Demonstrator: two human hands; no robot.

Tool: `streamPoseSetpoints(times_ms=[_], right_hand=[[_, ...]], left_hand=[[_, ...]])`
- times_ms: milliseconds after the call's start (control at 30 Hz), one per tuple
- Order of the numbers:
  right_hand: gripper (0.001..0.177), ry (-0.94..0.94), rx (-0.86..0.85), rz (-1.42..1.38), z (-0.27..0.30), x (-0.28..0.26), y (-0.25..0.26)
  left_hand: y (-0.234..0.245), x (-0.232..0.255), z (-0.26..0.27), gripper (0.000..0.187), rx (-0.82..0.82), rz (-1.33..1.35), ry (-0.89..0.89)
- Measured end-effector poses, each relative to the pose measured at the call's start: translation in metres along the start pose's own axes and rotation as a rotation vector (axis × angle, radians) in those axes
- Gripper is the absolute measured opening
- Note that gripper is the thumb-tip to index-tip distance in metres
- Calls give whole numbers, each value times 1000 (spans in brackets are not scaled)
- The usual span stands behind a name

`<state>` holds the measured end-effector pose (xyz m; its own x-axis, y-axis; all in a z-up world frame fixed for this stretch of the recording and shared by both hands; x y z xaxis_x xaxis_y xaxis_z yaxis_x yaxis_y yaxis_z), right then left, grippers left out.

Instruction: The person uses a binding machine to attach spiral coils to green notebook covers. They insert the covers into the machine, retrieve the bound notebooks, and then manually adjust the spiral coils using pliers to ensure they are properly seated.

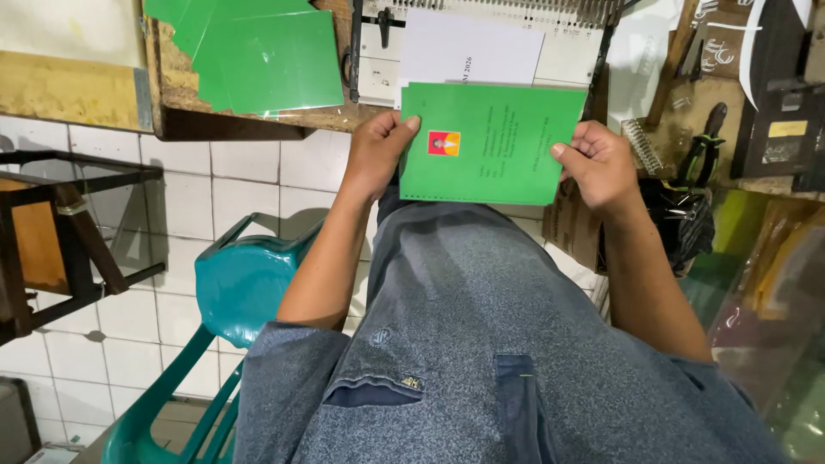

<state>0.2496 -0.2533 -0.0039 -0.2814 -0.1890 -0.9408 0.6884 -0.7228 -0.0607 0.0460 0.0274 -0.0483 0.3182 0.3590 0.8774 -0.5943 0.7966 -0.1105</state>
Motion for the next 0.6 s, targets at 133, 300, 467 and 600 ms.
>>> streamPoseSetpoints(times_ms=[133,300,467,600], right_hand=[[19,-33,29,-71,1,9,9],[20,0,122,-109,7,-27,8],[27,250,295,-189,12,-67,64],[34,341,288,65,19,-79,75]], left_hand=[[-5,-13,-4,13,-11,82,33],[-2,-16,-9,24,-114,143,-115],[28,23,9,26,-48,39,-79],[38,35,14,28,-49,66,-97]])
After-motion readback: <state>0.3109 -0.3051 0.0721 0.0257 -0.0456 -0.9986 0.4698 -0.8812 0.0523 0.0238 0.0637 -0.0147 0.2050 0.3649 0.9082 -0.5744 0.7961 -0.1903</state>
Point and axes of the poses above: each hand's wrist, its own z-axis away from the middle knuckle, its own y-axis out of the back of the hand, x = y × z, the point moved 6 cm from there along -z, towards the middle knuckle, and after that the axes turned 13 degrees about -z, right-handed, at the moved point
